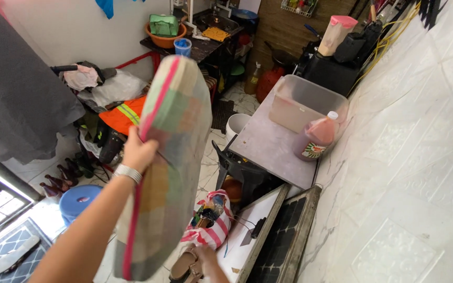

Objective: The person organizes electronic wires and a solar charge controller on a chair, then tidies up by moving a seat cushion and a fan.

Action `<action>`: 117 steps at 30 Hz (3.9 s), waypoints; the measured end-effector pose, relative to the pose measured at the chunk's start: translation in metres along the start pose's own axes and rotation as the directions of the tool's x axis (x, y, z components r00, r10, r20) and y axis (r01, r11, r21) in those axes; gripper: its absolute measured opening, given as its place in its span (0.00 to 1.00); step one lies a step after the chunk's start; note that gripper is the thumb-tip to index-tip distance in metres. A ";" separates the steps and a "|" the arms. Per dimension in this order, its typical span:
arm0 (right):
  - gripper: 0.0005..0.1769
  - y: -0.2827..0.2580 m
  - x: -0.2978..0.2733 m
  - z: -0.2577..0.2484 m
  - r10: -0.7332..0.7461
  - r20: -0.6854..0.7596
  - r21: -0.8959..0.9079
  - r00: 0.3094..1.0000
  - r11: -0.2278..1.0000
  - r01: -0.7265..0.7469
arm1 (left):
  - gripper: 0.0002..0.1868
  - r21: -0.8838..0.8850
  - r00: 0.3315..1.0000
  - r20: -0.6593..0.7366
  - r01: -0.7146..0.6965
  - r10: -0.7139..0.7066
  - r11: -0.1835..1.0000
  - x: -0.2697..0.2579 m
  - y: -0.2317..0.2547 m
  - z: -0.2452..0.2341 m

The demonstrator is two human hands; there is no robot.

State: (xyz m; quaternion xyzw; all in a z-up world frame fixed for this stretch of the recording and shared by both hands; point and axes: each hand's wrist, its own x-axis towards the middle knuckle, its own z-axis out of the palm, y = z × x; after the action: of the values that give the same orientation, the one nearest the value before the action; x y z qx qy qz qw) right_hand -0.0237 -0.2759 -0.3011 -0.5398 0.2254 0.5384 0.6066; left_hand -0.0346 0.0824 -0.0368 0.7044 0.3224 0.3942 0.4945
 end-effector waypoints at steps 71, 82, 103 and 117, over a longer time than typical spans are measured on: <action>0.12 -0.188 -0.026 0.201 -0.876 0.398 -0.328 -0.270 -0.412 0.850 | 0.41 -0.592 0.931 0.328 0.072 0.158 0.802 -0.017 0.075 -0.139; 0.25 -0.275 0.069 0.156 -0.991 0.060 -0.207 -0.121 -0.131 0.970 | 0.39 -0.534 0.915 0.402 0.253 -0.021 0.807 -0.021 0.070 -0.181; 0.13 -0.174 0.137 0.087 -0.118 0.698 -0.644 0.706 0.327 0.692 | 0.47 -0.521 0.943 0.270 -0.027 0.195 0.853 -0.047 0.114 -0.164; 0.35 -0.236 0.105 0.042 -0.885 0.363 -0.809 0.290 -0.145 0.569 | 0.28 -0.458 1.000 0.004 -0.024 0.029 0.888 -0.067 0.051 -0.153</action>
State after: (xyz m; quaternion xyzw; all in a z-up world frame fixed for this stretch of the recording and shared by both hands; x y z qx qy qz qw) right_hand 0.2085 -0.1574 -0.2799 -0.8570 -0.3354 0.0179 0.3909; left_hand -0.1976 0.0781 0.0263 0.5743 0.2083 0.4621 0.6428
